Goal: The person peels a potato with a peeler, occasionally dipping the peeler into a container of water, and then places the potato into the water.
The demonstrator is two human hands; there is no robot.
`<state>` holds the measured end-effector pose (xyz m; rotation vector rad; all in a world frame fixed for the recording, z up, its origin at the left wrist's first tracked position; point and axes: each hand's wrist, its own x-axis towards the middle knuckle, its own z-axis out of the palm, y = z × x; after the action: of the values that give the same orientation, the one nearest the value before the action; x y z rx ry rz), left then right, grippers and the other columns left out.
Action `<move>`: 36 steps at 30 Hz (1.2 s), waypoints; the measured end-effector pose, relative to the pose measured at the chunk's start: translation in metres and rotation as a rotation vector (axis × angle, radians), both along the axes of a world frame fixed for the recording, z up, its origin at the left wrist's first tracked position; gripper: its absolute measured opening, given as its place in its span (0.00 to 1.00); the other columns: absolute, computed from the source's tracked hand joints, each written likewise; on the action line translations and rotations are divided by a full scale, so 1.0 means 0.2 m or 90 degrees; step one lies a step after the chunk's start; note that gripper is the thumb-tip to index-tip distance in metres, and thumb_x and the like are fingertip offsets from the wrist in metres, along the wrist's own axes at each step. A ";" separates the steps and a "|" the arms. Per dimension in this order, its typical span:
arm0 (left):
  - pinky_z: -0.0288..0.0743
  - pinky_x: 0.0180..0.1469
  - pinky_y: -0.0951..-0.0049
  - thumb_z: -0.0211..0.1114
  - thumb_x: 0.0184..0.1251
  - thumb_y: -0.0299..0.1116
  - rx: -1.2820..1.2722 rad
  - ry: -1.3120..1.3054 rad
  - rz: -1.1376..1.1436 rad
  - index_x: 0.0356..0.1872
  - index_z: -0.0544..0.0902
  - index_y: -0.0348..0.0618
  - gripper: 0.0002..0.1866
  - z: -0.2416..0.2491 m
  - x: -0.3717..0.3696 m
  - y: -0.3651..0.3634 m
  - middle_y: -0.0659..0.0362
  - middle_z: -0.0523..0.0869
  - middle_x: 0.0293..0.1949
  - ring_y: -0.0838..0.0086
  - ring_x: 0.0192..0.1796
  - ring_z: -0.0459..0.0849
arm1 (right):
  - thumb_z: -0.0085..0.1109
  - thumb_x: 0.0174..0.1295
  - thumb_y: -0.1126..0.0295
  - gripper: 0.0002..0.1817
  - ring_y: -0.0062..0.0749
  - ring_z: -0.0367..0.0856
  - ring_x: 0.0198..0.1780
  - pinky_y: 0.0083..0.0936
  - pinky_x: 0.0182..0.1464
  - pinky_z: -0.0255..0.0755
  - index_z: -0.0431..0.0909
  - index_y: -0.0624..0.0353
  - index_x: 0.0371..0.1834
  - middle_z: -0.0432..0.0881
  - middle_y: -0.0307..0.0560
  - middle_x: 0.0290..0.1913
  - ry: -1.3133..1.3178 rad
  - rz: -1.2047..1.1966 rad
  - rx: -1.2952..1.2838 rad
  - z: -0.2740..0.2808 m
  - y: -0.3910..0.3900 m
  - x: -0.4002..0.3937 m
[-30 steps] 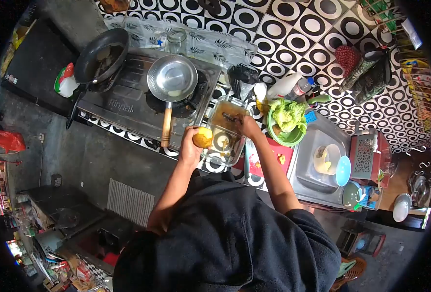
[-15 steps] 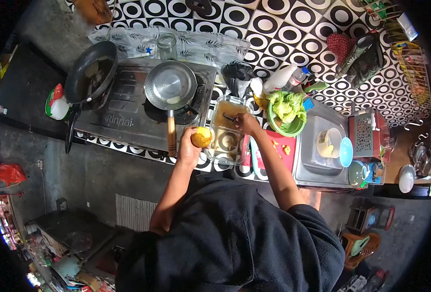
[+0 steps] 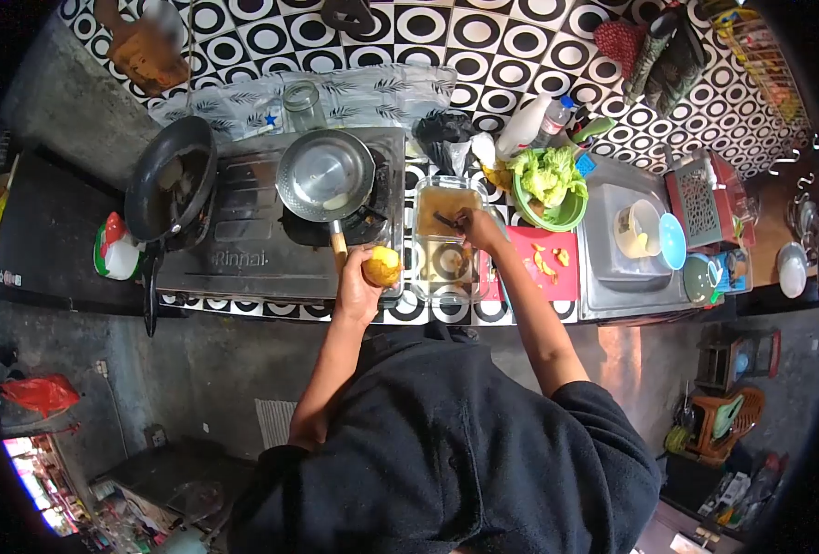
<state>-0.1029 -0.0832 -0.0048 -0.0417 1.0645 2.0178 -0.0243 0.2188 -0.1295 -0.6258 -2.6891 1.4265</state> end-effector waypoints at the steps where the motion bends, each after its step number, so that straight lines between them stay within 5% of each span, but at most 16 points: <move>1: 0.76 0.33 0.62 0.53 0.70 0.42 0.000 -0.005 -0.004 0.44 0.74 0.46 0.12 -0.01 0.00 -0.01 0.52 0.85 0.37 0.59 0.41 0.86 | 0.48 0.65 0.78 0.10 0.34 0.85 0.22 0.28 0.24 0.77 0.79 0.70 0.43 0.84 0.50 0.28 -0.016 -0.020 -0.023 0.03 -0.01 0.01; 7: 0.76 0.34 0.62 0.54 0.69 0.42 -0.002 -0.008 -0.019 0.45 0.73 0.48 0.11 0.01 0.00 -0.05 0.52 0.84 0.37 0.59 0.42 0.86 | 0.44 0.65 0.81 0.15 0.32 0.85 0.22 0.27 0.19 0.76 0.77 0.70 0.51 0.84 0.49 0.29 -0.061 -0.106 -0.118 0.03 -0.01 0.02; 28: 0.78 0.34 0.62 0.54 0.68 0.42 -0.003 -0.024 0.036 0.42 0.77 0.43 0.14 0.02 0.12 -0.03 0.50 0.85 0.35 0.60 0.39 0.87 | 0.47 0.73 0.71 0.10 0.26 0.78 0.18 0.24 0.21 0.74 0.77 0.66 0.42 0.80 0.44 0.24 -0.019 -0.163 -0.198 -0.09 0.11 0.02; 36: 0.76 0.34 0.64 0.54 0.68 0.42 -0.002 -0.033 0.044 0.44 0.76 0.42 0.15 0.01 0.12 -0.01 0.50 0.85 0.35 0.59 0.40 0.86 | 0.59 0.59 0.71 0.15 0.38 0.85 0.34 0.34 0.39 0.77 0.80 0.68 0.46 0.85 0.54 0.32 0.008 0.016 0.125 0.00 0.11 0.03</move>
<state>-0.0787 -0.0855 -0.0031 -0.1331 1.0455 2.0654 -0.0174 0.2400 -0.1292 -0.5684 -2.7888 1.1461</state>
